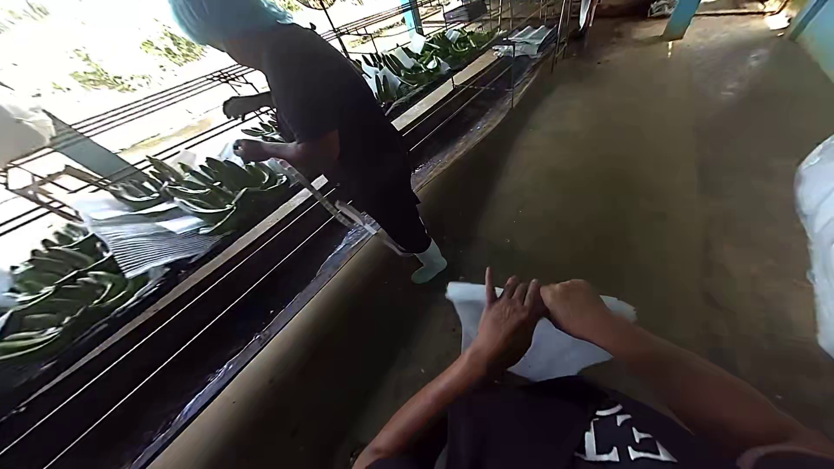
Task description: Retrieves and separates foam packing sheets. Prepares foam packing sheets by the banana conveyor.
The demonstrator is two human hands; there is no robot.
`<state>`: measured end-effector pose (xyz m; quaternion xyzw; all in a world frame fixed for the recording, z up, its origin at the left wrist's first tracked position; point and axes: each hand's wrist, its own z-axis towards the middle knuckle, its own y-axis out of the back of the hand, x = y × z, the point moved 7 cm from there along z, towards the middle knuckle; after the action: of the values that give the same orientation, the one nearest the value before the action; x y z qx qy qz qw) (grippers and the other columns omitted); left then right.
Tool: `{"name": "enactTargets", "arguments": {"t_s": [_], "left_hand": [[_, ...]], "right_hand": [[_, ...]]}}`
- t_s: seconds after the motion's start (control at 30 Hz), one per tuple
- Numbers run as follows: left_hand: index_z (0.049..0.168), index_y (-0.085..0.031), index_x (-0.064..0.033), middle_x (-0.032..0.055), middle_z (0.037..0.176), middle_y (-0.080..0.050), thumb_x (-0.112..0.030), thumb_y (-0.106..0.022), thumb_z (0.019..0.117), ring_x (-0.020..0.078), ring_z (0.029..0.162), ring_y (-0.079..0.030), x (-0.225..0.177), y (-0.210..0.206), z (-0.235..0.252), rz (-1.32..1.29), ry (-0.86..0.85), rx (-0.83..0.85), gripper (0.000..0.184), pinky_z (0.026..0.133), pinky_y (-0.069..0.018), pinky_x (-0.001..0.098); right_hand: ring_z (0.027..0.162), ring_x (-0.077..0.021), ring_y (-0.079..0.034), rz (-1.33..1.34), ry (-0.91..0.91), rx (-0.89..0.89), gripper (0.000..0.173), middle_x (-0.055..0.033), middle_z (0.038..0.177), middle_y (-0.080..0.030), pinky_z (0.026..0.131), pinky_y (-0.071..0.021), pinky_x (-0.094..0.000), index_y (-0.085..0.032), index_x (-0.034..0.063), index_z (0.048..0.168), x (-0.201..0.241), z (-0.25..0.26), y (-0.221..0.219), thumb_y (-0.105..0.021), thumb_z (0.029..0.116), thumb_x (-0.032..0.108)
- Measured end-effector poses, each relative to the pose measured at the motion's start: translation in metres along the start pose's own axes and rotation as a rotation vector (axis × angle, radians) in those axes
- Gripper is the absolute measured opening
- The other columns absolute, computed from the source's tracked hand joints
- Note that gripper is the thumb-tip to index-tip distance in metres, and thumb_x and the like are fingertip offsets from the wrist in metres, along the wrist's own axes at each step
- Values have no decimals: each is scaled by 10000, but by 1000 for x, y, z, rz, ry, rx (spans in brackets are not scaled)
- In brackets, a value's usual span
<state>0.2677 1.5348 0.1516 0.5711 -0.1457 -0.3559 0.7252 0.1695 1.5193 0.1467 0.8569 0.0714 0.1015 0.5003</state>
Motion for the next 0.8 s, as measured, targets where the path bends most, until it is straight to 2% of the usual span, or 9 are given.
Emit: {"name": "enactTargets", "arguments": {"t_s": [0.1, 0.17, 0.3, 0.37, 0.43, 0.5, 0.63, 0.73, 0.8], "left_hand": [[1195, -675, 19, 177, 1064, -730, -196, -520, 1042, 359, 1079, -700, 50, -14, 73, -22, -44, 160, 307, 1179, -242, 676], [1119, -698, 32, 205, 1025, -728, -225, -496, 1046, 373, 1040, -704, 87, -9, 126, -43, -69, 174, 335, 1105, -388, 594], [1024, -711, 7, 188, 950, -718, -223, -498, 1055, 354, 981, -696, 166, -19, 229, -213, -164, 308, 315, 957, -480, 557], [1146, -710, 18, 214, 1042, -722, -210, -498, 1068, 379, 1040, -691, 192, -20, 284, -317, -233, 407, 322, 965, -489, 594], [1358, -628, -17, 212, 1285, -670, -237, -441, 1101, 365, 1235, -623, 210, -15, 332, -422, -213, 561, 386, 1084, -430, 588], [1447, -565, -60, 179, 1425, -596, -283, -352, 1124, 324, 1355, -542, 224, -14, 374, -417, -215, 655, 446, 1153, -357, 580], [1358, -618, -61, 165, 1357, -636, -296, -326, 1121, 330, 1312, -565, 238, -43, 439, -194, -217, 678, 444, 1109, -327, 648], [1131, -661, -10, 183, 1130, -690, -223, -403, 1075, 361, 1075, -671, 250, -76, 483, -84, -173, 496, 340, 905, -481, 594], [1078, -657, 0, 194, 1077, -695, -196, -446, 1048, 377, 1008, -693, 266, -98, 520, -122, -93, 404, 290, 802, -525, 583]], "right_hand": [[1102, -456, -661, 0, -36, -72, 277, -285, 1116, -684, 894, -498, -604, -620, -78, 1159, -21, 58, 41, -507, 1053, 152], [1110, -485, -650, 45, -42, -127, 274, -306, 1133, -677, 903, -486, -634, -622, -79, 1197, -39, 93, 81, -527, 1035, 120], [1077, -482, -655, 141, -58, -122, 329, -268, 1098, -698, 887, -483, -676, -680, 6, 1189, -94, 166, 151, -652, 1013, 283], [1023, -499, -661, 133, -52, -175, 325, -276, 1044, -698, 826, -482, -695, -693, 0, 1143, -122, 199, 184, -681, 995, 289], [1049, -520, -646, 141, -84, -187, 343, -293, 1071, -688, 834, -470, -719, -686, 6, 1174, -148, 224, 212, -669, 1005, 304], [1081, -524, -636, 138, -112, -206, 337, -297, 1098, -684, 861, -458, -727, -684, 15, 1192, -171, 249, 235, -659, 1011, 298], [1066, -505, -649, 98, -140, -247, 383, -282, 1068, -692, 865, -461, -699, -687, 12, 1156, -208, 304, 259, -652, 1010, 364], [913, -488, -686, 86, -60, -438, 271, -262, 916, -695, 738, -495, -662, -676, -20, 992, -245, 350, 262, -685, 982, 250], [800, -465, -691, 120, 64, -624, 224, -242, 804, -669, 641, -496, -630, -636, -30, 865, -275, 381, 269, -665, 969, 166]]}}
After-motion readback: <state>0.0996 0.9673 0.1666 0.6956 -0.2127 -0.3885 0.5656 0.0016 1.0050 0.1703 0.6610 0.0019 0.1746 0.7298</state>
